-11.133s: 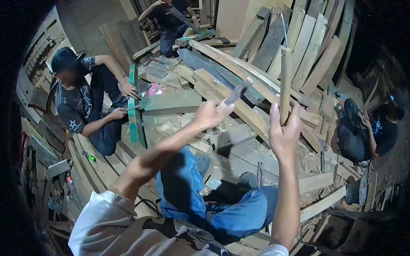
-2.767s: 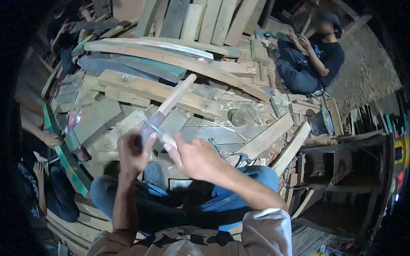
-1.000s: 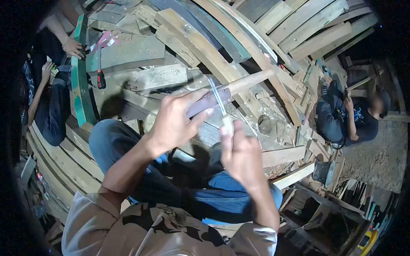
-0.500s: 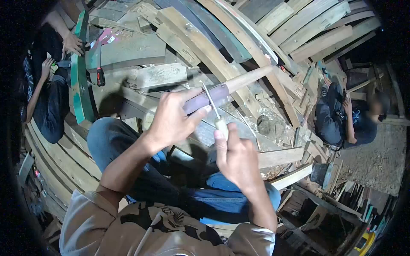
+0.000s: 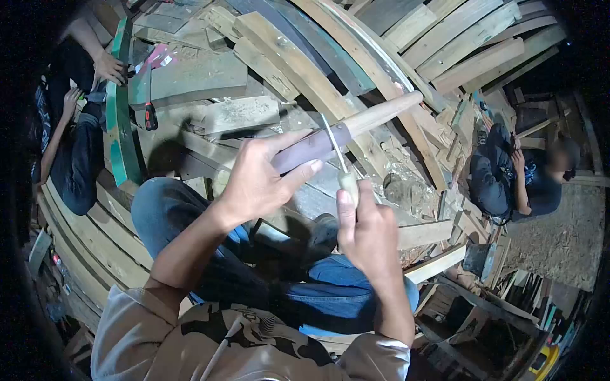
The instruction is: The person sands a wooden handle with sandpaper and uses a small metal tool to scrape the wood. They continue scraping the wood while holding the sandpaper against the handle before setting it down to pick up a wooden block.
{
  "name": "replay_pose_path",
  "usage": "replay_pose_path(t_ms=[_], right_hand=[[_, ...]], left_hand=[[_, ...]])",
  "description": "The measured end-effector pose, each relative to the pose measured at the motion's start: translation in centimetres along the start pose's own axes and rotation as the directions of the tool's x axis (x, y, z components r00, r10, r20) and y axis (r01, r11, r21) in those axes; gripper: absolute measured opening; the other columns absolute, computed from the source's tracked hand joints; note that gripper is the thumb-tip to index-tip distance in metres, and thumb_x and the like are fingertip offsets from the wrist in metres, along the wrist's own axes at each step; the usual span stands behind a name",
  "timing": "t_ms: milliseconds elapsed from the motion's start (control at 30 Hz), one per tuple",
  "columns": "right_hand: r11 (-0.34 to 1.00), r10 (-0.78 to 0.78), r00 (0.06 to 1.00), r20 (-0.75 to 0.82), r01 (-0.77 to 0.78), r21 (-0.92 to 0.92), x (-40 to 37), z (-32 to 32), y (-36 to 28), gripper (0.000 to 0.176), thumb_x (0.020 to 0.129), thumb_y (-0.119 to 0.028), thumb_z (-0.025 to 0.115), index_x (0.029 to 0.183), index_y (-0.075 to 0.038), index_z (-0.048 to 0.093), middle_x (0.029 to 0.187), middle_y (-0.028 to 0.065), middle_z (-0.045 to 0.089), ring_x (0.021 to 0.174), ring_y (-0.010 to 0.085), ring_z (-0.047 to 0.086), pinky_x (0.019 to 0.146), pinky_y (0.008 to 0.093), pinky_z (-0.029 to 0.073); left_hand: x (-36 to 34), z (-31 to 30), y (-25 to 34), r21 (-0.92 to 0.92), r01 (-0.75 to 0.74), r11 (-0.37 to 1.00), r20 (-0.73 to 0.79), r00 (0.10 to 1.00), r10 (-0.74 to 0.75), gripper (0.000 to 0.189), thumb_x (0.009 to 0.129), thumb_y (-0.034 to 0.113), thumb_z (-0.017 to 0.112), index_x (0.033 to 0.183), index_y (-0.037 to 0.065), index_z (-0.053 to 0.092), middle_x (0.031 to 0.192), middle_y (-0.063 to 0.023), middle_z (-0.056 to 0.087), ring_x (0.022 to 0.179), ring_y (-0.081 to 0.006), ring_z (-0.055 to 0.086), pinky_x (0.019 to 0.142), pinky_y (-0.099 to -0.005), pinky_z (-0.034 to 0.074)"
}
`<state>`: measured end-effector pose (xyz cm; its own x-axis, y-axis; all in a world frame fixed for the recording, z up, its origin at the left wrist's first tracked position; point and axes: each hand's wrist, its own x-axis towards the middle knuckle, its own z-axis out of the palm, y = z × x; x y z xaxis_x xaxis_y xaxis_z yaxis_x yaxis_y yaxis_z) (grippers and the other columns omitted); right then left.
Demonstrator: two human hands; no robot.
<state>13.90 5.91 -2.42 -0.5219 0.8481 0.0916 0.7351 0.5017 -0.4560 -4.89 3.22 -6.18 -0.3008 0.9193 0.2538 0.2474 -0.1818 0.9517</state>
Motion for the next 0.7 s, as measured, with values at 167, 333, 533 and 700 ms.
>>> replay_pose_path(t_ms=[167, 333, 533, 700], right_hand=[[1.0, 0.012, 0.997, 0.082, -0.011, -0.01, -0.5, 0.1, -0.3, 0.029, 0.096, -0.023, 0.053, 0.108, 0.004, 0.054, 0.056, 0.0243, 0.057, 0.055, 0.0446, 0.061, 0.05, 0.0517, 0.047], [0.993, 0.115, 0.979, 0.167, -0.115, -0.01, 0.3, -1.4, -0.4, 0.025, 0.097, -0.025, 0.052, 0.106, -0.002, 0.054, 0.058, 0.0226, 0.058, 0.059, 0.0449, 0.062, 0.054, 0.0512, 0.048], [0.997, 0.082, 0.984, 0.159, -0.082, -0.008, 0.7, -1.6, -0.1, 0.027, 0.099, -0.022, 0.049, 0.106, 0.003, 0.054, 0.057, 0.0189, 0.059, 0.055, 0.039, 0.065, 0.051, 0.045, 0.05], [0.988, 0.025, 0.997, 0.075, -0.036, 0.15, -0.2, -0.2, -1.0, 0.025, 0.097, -0.021, 0.052, 0.106, 0.003, 0.056, 0.057, 0.0217, 0.058, 0.055, 0.0419, 0.062, 0.05, 0.0491, 0.048]], left_hand=[[-0.1, -0.6, 0.6, 0.031, 0.046, 0.998, 0.08, 0.996, -0.048, 0.039, 0.082, 0.013, 0.072, 0.115, -0.007, 0.062, 0.082, -0.0192, 0.068, 0.074, -0.012, 0.063, 0.07, -0.031, 0.052], [-0.3, -0.2, 0.1, 0.061, -0.024, 0.998, 0.035, 0.999, 0.022, 0.038, 0.081, 0.01, 0.072, 0.113, -0.007, 0.062, 0.086, -0.0234, 0.068, 0.077, -0.0233, 0.07, 0.07, -0.0333, 0.053], [-0.4, 0.3, -0.5, 0.132, -0.091, 0.987, -0.007, 0.996, 0.093, 0.041, 0.078, 0.008, 0.073, 0.115, -0.006, 0.061, 0.096, -0.0267, 0.067, 0.084, -0.0353, 0.07, 0.073, -0.0378, 0.055], [-0.2, -0.1, -0.3, 0.131, -0.213, 0.968, -0.022, 0.976, 0.217, 0.039, 0.077, 0.006, 0.071, 0.114, -0.005, 0.061, 0.086, -0.025, 0.067, 0.078, -0.0376, 0.069, 0.069, -0.0423, 0.056]])
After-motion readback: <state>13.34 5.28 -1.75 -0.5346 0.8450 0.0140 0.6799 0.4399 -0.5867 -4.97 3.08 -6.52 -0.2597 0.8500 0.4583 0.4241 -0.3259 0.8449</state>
